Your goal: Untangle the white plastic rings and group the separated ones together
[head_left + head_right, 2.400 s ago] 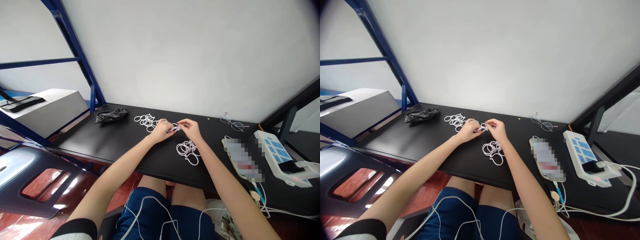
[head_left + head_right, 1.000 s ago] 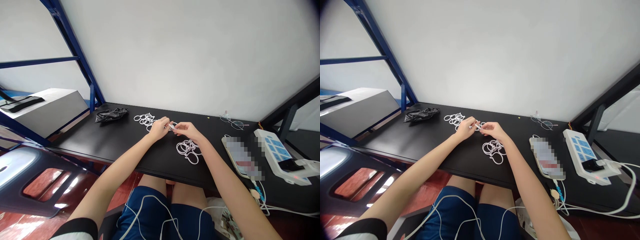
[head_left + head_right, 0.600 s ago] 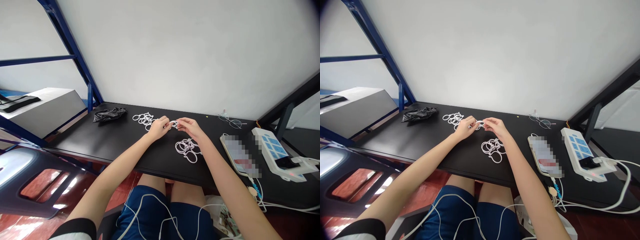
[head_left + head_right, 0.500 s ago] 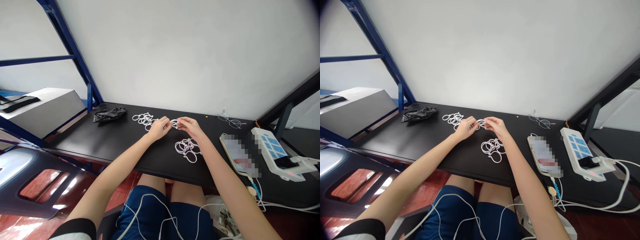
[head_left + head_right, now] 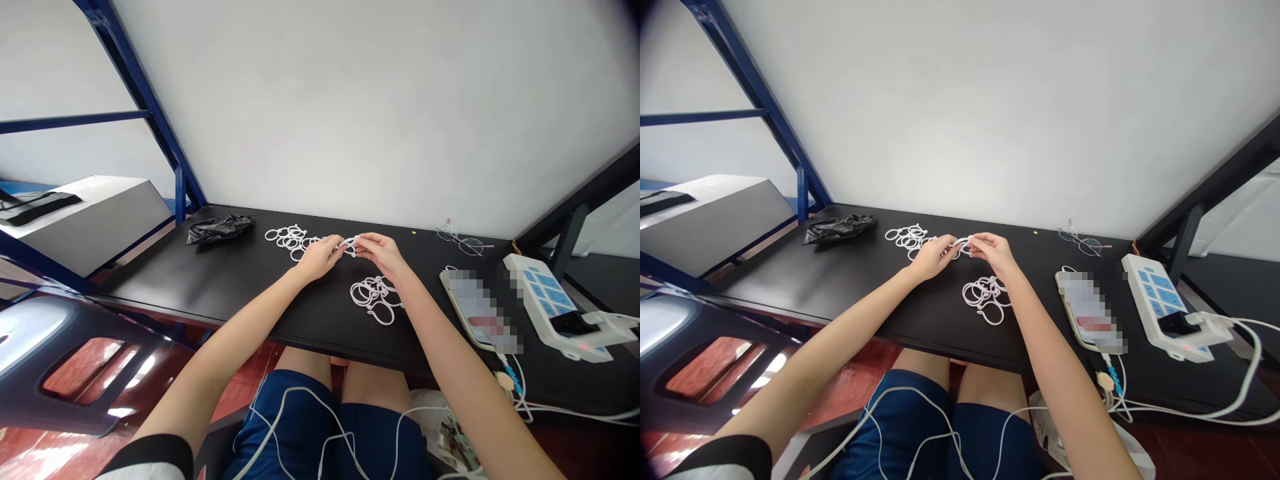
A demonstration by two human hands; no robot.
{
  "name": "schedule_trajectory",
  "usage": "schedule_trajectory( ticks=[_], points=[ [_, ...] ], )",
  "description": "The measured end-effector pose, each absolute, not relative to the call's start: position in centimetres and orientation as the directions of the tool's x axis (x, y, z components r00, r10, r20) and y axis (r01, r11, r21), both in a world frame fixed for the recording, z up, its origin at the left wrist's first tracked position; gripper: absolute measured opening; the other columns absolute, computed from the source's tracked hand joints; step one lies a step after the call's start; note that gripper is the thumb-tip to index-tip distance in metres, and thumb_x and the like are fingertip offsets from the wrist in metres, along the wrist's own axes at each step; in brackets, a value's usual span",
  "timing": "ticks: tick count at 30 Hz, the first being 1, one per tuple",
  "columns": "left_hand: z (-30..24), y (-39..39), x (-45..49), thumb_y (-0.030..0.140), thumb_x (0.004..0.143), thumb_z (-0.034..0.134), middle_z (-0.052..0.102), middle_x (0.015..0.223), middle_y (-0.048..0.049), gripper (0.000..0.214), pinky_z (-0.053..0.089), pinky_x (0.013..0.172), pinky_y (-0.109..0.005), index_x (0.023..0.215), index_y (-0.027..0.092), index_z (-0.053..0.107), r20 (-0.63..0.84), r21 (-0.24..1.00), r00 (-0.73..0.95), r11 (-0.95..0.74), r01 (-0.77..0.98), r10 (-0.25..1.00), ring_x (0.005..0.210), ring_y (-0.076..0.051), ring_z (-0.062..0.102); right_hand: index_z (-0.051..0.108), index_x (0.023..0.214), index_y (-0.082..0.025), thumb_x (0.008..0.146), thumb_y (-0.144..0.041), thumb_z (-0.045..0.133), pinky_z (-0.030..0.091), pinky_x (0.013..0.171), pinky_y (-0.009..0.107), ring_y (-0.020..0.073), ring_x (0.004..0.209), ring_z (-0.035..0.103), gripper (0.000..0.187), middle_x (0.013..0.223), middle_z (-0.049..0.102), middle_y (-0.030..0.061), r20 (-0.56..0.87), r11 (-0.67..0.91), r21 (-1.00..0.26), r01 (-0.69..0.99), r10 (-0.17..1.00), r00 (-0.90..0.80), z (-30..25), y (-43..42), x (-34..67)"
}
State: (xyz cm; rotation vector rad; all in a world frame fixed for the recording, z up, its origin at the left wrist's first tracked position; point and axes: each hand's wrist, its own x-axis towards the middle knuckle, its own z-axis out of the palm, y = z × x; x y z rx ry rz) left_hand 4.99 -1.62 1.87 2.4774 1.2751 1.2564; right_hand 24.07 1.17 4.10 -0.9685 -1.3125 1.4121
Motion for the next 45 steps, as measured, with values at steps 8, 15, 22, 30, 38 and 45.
schedule_trajectory(
  ticks=[8,15,22,30,38,45],
  points=[
    [1.61,-1.28,4.76,0.032,0.098,0.041,0.062,0.092,-0.0036,0.024,0.045,0.067,-0.022,0.092,0.019,0.060,0.616,0.351,0.398,-0.689,0.635,0.680,0.071,-0.010,0.057,0.073,0.077,-0.019,0.060,-0.046,0.084,0.060,0.071,0.032,0.0154,0.069,0.066,0.034,0.076,0.072,0.0046,0.067,0.042,-0.993,-0.112,0.970,-0.234,3.84,1.27,24.06],
    [1.98,-1.71,5.02,0.040,0.095,0.049,0.063,0.090,-0.0032,0.024,0.047,0.065,-0.023,0.095,0.018,0.059,0.606,0.389,0.375,-0.673,0.629,0.701,0.068,-0.011,0.059,0.074,0.075,-0.019,0.059,-0.047,0.084,0.059,0.072,0.032,0.0150,0.067,0.066,0.034,0.074,0.072,0.0042,0.127,0.109,-0.990,-0.094,0.967,-0.220,3.86,1.16,23.99],
    [2.21,-1.95,5.11,0.041,0.098,0.041,0.063,0.102,-0.0076,0.029,0.049,0.082,-0.031,0.112,0.018,0.054,0.593,0.462,0.362,-0.672,0.579,0.719,0.092,-0.018,0.060,0.076,0.078,-0.019,0.059,-0.046,0.084,0.058,0.076,0.035,0.0158,0.067,0.067,0.034,0.075,0.073,0.0042,0.166,0.146,-0.985,-0.090,0.942,-0.291,4.01,0.84,23.87],
    [1.90,-1.48,5.01,0.043,0.098,0.040,0.059,0.100,-0.0094,0.038,0.046,0.089,-0.038,0.121,0.016,0.052,0.564,0.439,0.420,-0.689,0.577,0.711,0.095,-0.021,0.053,0.077,0.080,-0.018,0.059,-0.046,0.084,0.059,0.075,0.037,0.0196,0.073,0.069,0.035,0.080,0.075,0.0062,0.234,0.232,-0.972,-0.039,0.933,-0.274,3.66,1.02,23.88],
    [1.91,-1.35,4.90,0.041,0.099,0.038,0.057,0.099,-0.0092,0.035,0.045,0.088,-0.038,0.119,0.016,0.051,0.560,0.402,0.445,-0.699,0.591,0.699,0.092,-0.022,0.051,0.077,0.080,-0.018,0.058,-0.045,0.085,0.061,0.068,0.036,0.0222,0.076,0.070,0.035,0.082,0.075,0.0074,0.249,0.266,-0.964,0.025,0.928,-0.276,3.82,0.88,24.32],
    [1.83,-1.23,4.81,0.042,0.098,0.039,0.057,0.099,-0.0088,0.035,0.045,0.088,-0.038,0.119,0.017,0.051,0.562,0.399,0.445,-0.700,0.593,0.697,0.094,-0.022,0.051,0.076,0.077,-0.016,0.056,-0.047,0.085,0.061,0.068,0.037,0.0213,0.072,0.070,0.038,0.078,0.075,0.0077,0.264,0.279,-0.960,0.017,0.925,-0.272,3.60,1.15,24.42]
  ],
)
